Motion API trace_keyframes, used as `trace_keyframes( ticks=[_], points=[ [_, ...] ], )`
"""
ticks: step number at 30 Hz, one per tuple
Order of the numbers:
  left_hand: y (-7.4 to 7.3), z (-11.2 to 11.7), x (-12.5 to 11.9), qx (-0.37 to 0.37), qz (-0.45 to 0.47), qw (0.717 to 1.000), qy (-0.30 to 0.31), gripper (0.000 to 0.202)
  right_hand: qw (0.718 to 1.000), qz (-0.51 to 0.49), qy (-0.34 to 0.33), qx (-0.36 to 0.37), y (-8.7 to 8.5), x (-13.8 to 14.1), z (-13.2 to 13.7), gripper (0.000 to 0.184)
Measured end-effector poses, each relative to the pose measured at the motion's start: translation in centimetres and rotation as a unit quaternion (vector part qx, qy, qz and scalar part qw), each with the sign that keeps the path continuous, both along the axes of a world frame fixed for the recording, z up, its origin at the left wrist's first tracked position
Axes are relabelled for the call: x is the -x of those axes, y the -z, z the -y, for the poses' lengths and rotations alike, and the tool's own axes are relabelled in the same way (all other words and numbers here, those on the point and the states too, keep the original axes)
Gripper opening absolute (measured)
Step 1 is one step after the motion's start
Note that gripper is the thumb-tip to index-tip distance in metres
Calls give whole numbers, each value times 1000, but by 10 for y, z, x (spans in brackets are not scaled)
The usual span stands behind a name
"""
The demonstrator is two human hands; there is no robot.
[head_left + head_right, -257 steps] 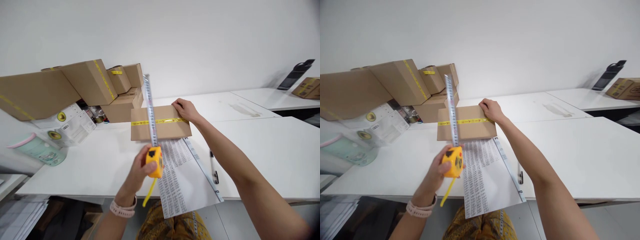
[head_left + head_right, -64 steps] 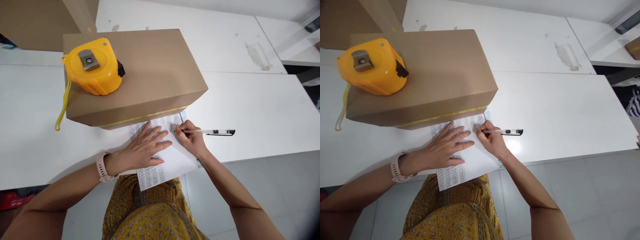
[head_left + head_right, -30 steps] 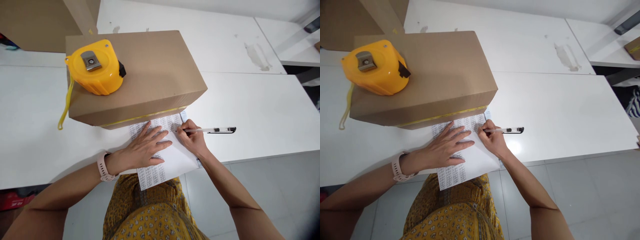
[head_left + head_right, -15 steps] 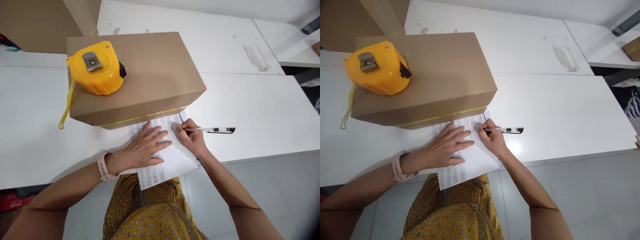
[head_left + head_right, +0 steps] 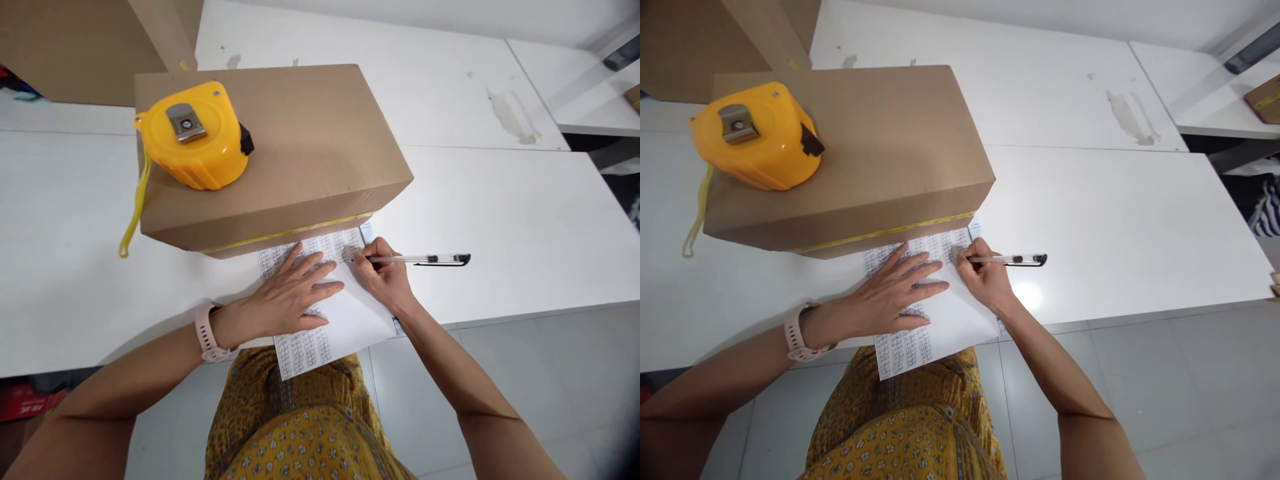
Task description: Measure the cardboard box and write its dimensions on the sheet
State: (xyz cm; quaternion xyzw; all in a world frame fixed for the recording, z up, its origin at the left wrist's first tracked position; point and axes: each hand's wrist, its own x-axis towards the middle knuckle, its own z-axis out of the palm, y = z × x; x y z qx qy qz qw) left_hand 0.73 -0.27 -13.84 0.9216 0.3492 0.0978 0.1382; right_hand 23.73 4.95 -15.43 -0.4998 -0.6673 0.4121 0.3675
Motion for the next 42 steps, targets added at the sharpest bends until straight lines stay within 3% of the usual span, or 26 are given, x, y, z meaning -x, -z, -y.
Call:
trace_keyframes(
  ticks=[42],
  points=[
    [-1, 0, 0, -4, -4, 1000, -2, 61, 1000, 12, 17, -10, 1, -1, -1, 28]
  ],
)
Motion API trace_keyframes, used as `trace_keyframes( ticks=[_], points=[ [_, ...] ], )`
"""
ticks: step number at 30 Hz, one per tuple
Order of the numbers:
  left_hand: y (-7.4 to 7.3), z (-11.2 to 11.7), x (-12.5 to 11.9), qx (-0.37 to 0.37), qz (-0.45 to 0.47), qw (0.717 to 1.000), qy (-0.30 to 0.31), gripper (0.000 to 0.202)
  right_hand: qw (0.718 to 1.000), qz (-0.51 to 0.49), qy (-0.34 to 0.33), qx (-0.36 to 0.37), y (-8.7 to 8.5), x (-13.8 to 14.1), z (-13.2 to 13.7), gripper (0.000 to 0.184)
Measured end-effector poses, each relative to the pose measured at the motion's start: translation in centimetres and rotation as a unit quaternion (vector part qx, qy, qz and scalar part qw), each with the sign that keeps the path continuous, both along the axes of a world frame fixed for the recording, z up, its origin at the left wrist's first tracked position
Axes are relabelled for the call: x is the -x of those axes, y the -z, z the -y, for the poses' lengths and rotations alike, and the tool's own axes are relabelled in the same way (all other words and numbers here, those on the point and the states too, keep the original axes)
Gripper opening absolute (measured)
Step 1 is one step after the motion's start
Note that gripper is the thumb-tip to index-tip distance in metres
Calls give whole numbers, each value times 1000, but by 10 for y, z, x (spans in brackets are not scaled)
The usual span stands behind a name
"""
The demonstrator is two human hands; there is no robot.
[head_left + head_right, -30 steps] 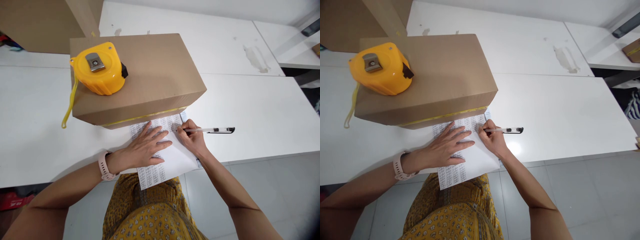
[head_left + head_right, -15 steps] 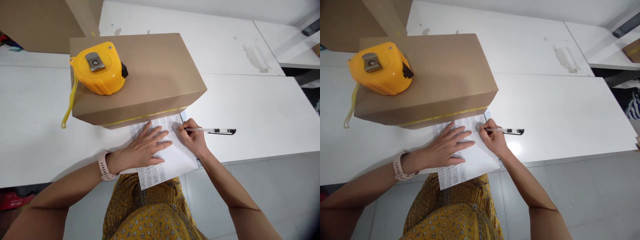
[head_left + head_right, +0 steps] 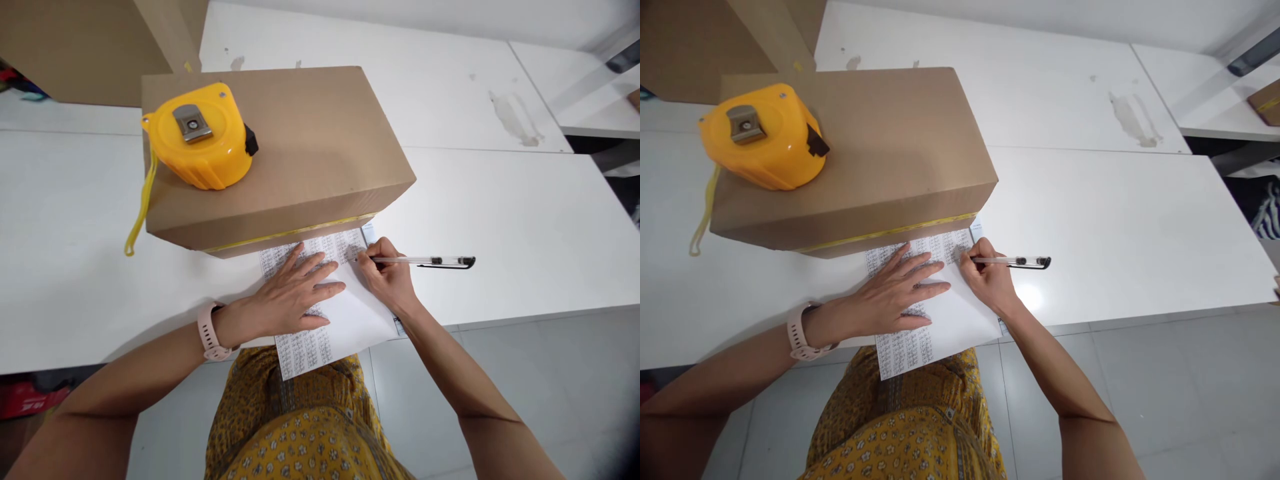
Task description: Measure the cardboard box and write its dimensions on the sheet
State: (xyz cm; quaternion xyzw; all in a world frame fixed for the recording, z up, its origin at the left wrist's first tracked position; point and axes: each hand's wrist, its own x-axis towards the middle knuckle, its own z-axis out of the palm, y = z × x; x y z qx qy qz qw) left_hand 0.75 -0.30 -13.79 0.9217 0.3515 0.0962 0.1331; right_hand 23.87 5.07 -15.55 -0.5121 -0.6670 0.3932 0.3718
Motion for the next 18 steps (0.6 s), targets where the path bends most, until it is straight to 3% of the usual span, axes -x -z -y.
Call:
trace_keyframes(
  ticks=[9, 14, 18],
  points=[
    [0, -1, 0, 4, -1, 1000, 3, 60, 999, -7, 15, -31, 4, -1, 0, 28],
    [3, -1, 2, 2, 5, 1000, 1, 60, 982, -16, 154, -106, 6, -12, -12, 20],
    [8, -3, 2, -17, 19, 1000, 3, 56, 957, 134, 196, -166, 6, -29, -25, 17]
  ],
)
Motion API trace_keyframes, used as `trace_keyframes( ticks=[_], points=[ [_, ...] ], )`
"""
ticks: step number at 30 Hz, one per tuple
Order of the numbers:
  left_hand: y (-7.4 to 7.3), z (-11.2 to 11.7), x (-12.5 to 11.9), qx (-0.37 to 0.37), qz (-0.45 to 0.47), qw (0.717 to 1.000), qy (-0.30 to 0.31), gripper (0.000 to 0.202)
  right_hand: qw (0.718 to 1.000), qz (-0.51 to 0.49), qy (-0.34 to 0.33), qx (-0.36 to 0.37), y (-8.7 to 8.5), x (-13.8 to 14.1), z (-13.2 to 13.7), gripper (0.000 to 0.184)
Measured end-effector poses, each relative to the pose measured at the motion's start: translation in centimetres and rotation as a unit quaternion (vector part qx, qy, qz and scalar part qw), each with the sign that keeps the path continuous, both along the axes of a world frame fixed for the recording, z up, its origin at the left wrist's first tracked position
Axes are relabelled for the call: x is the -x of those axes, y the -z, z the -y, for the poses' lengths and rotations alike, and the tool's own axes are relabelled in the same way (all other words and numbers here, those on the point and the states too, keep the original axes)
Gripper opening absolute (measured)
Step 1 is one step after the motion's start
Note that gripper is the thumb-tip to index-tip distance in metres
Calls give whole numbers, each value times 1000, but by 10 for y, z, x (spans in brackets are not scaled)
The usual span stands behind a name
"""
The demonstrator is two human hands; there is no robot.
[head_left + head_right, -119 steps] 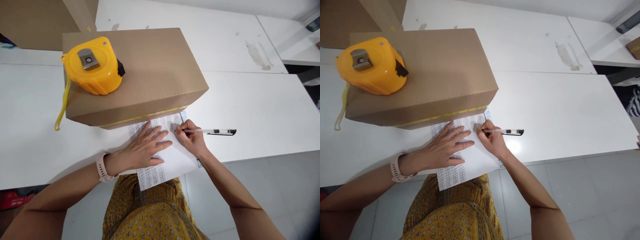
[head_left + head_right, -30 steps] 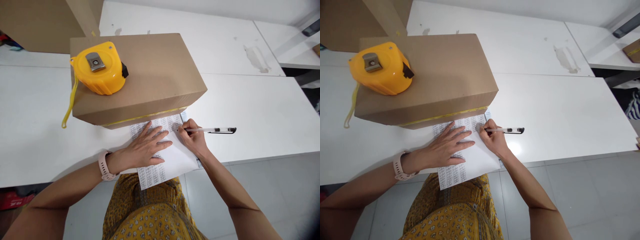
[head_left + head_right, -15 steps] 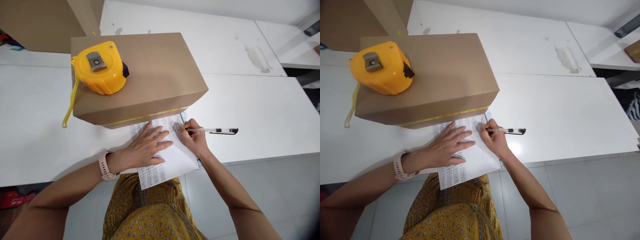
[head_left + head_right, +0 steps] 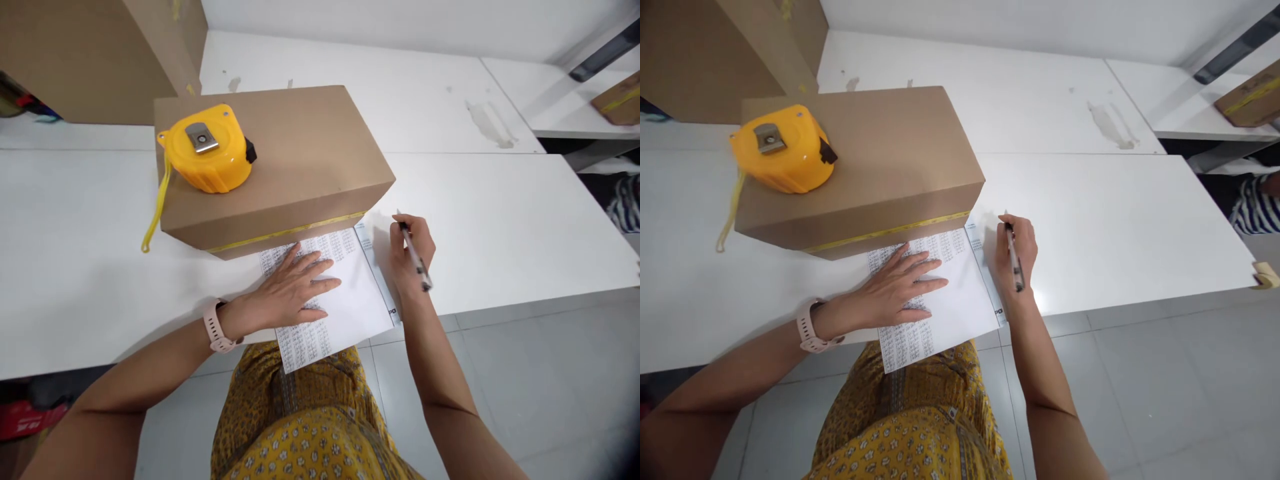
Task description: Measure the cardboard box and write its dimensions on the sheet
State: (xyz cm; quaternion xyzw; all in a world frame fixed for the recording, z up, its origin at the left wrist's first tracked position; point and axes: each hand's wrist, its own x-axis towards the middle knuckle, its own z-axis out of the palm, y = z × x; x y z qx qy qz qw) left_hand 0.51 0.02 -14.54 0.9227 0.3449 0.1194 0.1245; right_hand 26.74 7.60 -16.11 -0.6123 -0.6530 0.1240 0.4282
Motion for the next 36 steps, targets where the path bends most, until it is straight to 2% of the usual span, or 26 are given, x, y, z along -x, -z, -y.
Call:
trace_keyframes(
  ticks=[2, 4, 5, 7, 10, 12, 14, 16, 19, 22, 25, 28, 30, 32, 34, 36],
  points=[
    [1, -2, 0, -25, 36, 999, 3, 43, 994, 106, 18, 14, 3, -6, -4, 30],
    [-3, -3, 2, -74, 116, 990, 10, 25, 981, 183, 39, 46, 6, -9, -5, 42],
    [-8, -3, 3, -113, 163, 980, 11, 20, 975, 207, 51, 60, 8, -9, -6, 47],
    [-25, -1, 8, -223, 230, 947, -14, 23, 969, 226, 72, 71, 11, -7, -7, 57],
    [-60, 0, 19, -397, 229, 877, -143, 32, 971, 208, 93, 69, 12, -5, -9, 61],
    [-84, -3, 27, -436, 201, 838, -259, 32, 974, 189, 103, 66, 12, -4, -9, 56],
    [-102, -10, 34, -393, 177, 831, -352, 43, 977, 173, 107, 67, 11, -4, -9, 50],
    [-113, -19, 41, -302, 162, 849, -402, 58, 979, 155, 109, 72, 10, -3, -9, 46],
    [-117, -36, 52, -202, 164, 864, -431, 59, 984, 112, 111, 86, 10, -4, -10, 44],
    [-116, -48, 62, -178, 208, 856, -439, 50, 989, 58, 105, 91, 9, -6, -10, 43],
    [-120, -44, 65, -181, 247, 847, -435, 44, 994, -9, 105, -2, -1, -4, -2, 41],
    [-132, -19, 55, -152, 315, 850, -393, 48, 984, -77, 86, -133, -29, 7, 16, 35],
    [-141, 3, 42, -54, 382, 859, -338, 54, 980, -150, 10, -133, -59, 20, 30, 30],
    [-149, 20, 27, 61, 425, 853, -295, 59, 957, -255, -139, -27, -93, 35, 43, 31],
    [-155, 30, 15, 128, 443, 841, -283, 61, 890, -334, -288, 113, -124, 51, 52, 45],
    [-160, 36, 9, 147, 448, 832, -293, 62, 832, -367, -357, 212, -148, 65, 59, 57]
  ],
)
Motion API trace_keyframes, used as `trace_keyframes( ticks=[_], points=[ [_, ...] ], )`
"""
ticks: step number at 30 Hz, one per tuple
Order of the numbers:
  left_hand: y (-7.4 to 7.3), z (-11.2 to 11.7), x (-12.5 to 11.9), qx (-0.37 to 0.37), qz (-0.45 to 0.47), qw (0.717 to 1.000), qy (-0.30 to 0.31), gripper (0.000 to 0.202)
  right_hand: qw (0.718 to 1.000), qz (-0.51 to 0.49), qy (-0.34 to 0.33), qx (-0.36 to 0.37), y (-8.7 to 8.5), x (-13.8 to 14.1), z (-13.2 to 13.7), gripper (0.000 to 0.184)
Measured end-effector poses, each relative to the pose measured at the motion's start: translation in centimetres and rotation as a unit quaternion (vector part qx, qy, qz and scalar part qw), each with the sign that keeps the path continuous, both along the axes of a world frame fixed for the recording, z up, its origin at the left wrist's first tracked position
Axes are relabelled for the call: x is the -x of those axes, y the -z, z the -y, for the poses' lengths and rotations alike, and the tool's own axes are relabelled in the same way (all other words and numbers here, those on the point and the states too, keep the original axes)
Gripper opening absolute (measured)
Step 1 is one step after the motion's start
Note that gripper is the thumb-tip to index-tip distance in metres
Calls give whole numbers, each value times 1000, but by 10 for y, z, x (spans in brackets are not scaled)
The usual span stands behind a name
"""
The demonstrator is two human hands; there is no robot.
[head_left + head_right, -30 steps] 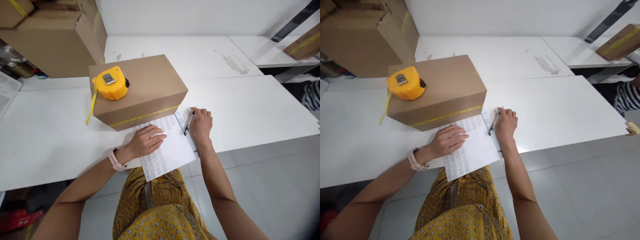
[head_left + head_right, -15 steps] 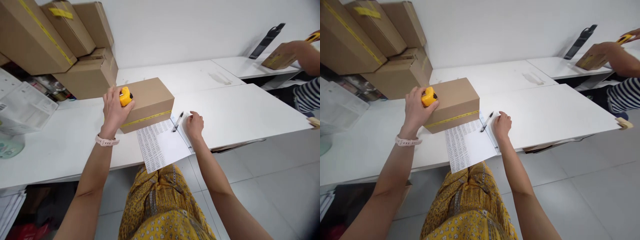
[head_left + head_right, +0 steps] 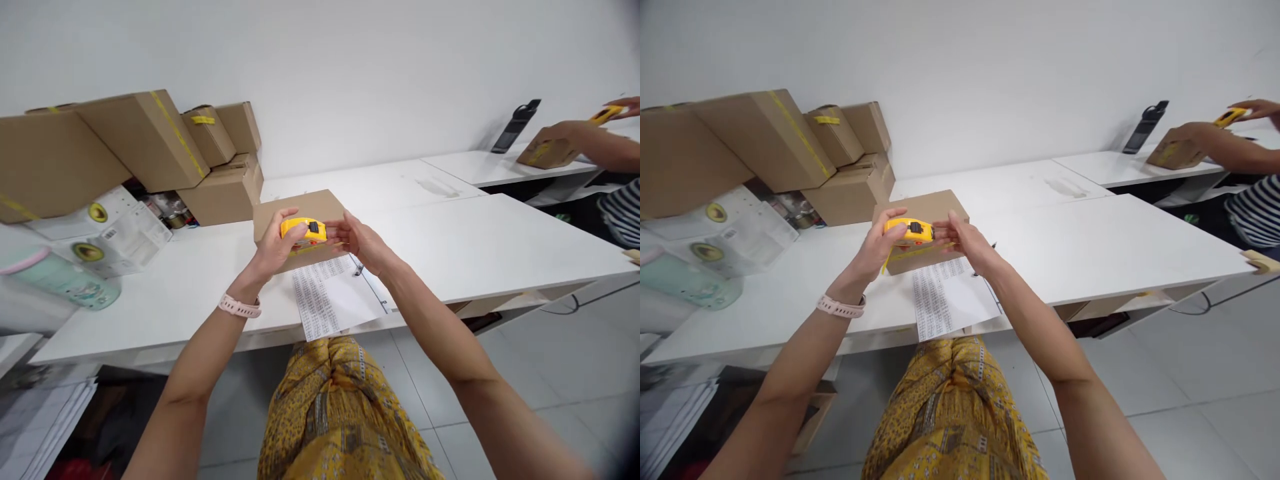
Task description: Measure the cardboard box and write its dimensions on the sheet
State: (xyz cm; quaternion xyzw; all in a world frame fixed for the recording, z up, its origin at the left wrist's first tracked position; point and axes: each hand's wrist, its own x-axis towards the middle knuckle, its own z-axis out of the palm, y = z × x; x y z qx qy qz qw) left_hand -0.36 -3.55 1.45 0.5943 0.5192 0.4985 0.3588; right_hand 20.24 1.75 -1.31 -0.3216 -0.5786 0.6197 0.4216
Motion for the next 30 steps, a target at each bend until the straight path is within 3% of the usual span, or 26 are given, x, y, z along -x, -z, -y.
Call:
trace_keyframes(
  ticks=[3, 7, 10, 12, 16, 20, 24, 30],
  points=[
    [-5, 5, 2, 18, -5, 1000, -17, 61, 997, 15, -60, 51, -18, 14, 6, 60],
    [-16, 7, 21, 26, -27, 999, -21, 62, 996, 56, -72, 0, -27, 17, -1, 52],
    [-26, -1, 49, 8, -54, 997, -59, 66, 997, 64, -43, -29, -36, 5, -33, 44],
    [-30, -11, 79, -10, -69, 991, -113, 68, 998, 58, 18, -28, -39, -8, -67, 35],
    [-26, -26, 150, 16, -83, 972, -220, 57, 982, 97, 159, 36, -25, -33, -135, 24],
    [-13, -25, 202, 83, -70, 960, -258, 55, 968, 153, 191, 60, 5, -31, -169, 24],
    [-2, -24, 219, 111, -65, 963, -236, 56, 963, 199, 177, 42, 20, -8, -175, 24],
    [5, -44, 210, 115, -66, 968, -212, 59, 949, 275, 156, 12, 14, 14, -163, 31]
  ],
)
